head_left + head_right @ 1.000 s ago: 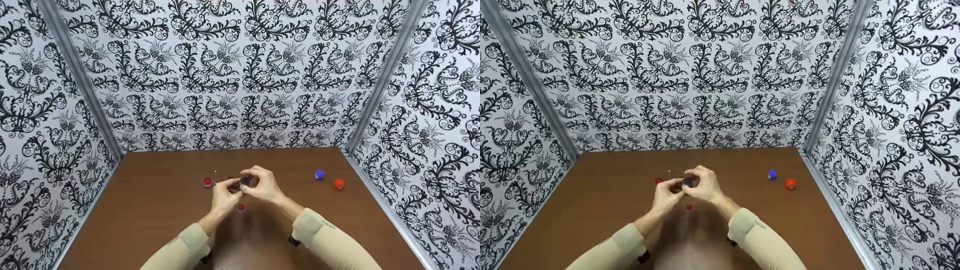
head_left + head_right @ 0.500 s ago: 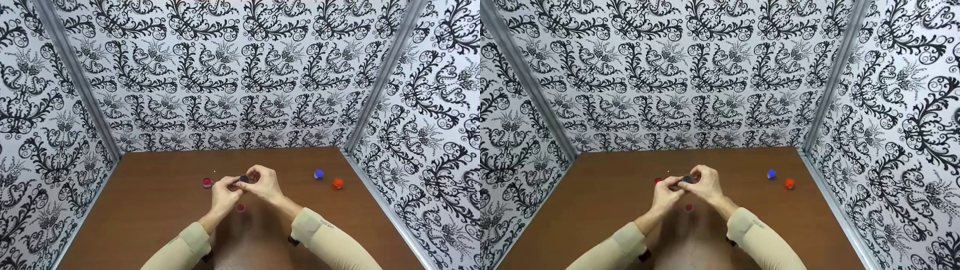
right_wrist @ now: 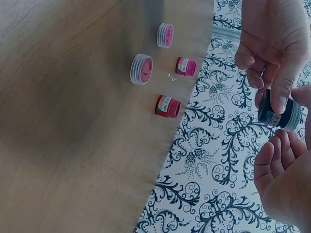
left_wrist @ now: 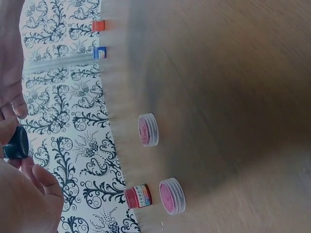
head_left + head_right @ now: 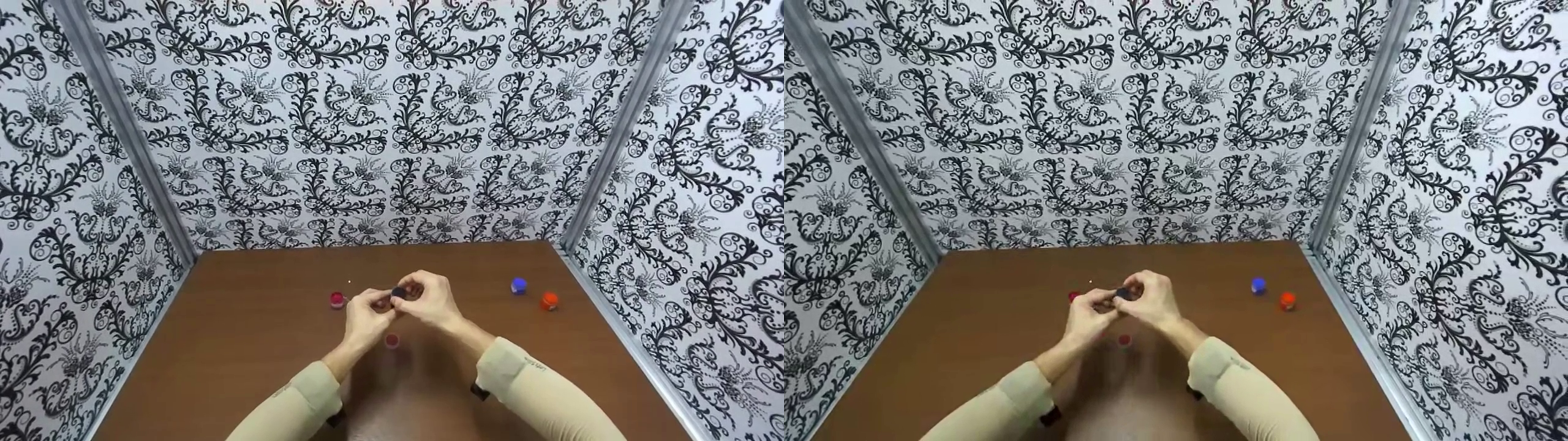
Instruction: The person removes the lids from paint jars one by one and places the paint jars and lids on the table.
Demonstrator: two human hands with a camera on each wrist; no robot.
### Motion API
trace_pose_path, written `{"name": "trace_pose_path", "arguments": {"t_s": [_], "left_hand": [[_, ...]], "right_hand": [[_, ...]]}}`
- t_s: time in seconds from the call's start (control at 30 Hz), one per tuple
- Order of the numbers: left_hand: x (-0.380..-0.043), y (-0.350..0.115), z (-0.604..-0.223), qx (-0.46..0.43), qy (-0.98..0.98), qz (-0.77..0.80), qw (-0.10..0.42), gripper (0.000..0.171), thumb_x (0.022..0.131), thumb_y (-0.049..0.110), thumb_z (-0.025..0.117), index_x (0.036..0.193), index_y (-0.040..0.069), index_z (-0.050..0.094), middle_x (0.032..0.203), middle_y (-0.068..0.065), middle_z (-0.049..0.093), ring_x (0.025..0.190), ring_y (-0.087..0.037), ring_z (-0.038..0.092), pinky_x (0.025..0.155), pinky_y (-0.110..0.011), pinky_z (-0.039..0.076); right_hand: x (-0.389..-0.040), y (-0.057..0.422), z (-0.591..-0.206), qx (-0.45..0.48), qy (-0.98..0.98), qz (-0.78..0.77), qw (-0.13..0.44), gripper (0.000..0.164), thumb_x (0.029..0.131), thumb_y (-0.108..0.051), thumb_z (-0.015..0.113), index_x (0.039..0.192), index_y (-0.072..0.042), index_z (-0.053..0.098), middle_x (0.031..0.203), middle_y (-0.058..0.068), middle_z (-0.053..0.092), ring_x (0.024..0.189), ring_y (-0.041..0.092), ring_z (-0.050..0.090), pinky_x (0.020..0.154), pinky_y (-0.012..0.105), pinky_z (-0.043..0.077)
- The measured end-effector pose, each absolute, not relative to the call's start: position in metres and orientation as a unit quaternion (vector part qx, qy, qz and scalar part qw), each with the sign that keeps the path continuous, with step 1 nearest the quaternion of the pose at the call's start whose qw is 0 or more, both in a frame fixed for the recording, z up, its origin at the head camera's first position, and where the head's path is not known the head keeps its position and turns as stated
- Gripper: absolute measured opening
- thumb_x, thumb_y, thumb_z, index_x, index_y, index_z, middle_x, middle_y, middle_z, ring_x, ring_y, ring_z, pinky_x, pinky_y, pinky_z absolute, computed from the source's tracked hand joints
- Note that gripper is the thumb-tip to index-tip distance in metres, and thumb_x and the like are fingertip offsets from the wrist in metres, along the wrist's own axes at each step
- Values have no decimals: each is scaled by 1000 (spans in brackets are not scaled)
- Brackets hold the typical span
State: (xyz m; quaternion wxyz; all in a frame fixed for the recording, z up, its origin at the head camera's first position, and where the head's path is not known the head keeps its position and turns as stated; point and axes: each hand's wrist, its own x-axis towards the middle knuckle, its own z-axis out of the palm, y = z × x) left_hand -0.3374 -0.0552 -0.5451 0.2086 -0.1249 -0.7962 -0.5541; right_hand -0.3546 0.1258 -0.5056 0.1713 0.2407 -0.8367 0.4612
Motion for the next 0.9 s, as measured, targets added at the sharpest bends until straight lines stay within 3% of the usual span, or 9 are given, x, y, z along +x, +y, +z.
{"name": "trace_pose_path", "arguments": {"t_s": [0.23,0.4,0.57,0.9], "left_hand": [[-338,-56,-546,-133,-807,-543,193,25,84,18,97,108,10,90,91,-7,82,85,-31,80,73,-23,61],[-341,-56,-544,-121,-810,-539,196,25,84,18,96,108,13,91,90,-6,82,82,-21,77,72,-20,59],[-346,-55,-543,-104,-818,-532,193,27,83,22,97,108,13,91,91,-5,84,80,-10,75,73,-21,58],[-356,-52,-542,-71,-838,-508,187,34,81,27,100,112,15,91,93,-7,86,83,-23,80,78,-33,61]], "right_hand": [[-354,126,-501,248,-841,443,186,20,82,-11,91,100,-7,83,89,8,80,76,13,72,71,20,59],[-355,128,-499,256,-841,432,203,20,81,-11,89,100,-7,83,89,7,80,75,9,70,70,20,58],[-356,132,-498,258,-836,437,210,22,82,-12,91,101,-6,83,90,8,80,75,13,72,70,21,59],[-356,150,-507,248,-844,427,210,26,80,-13,95,102,-8,83,91,7,81,78,18,75,73,21,61]]}}
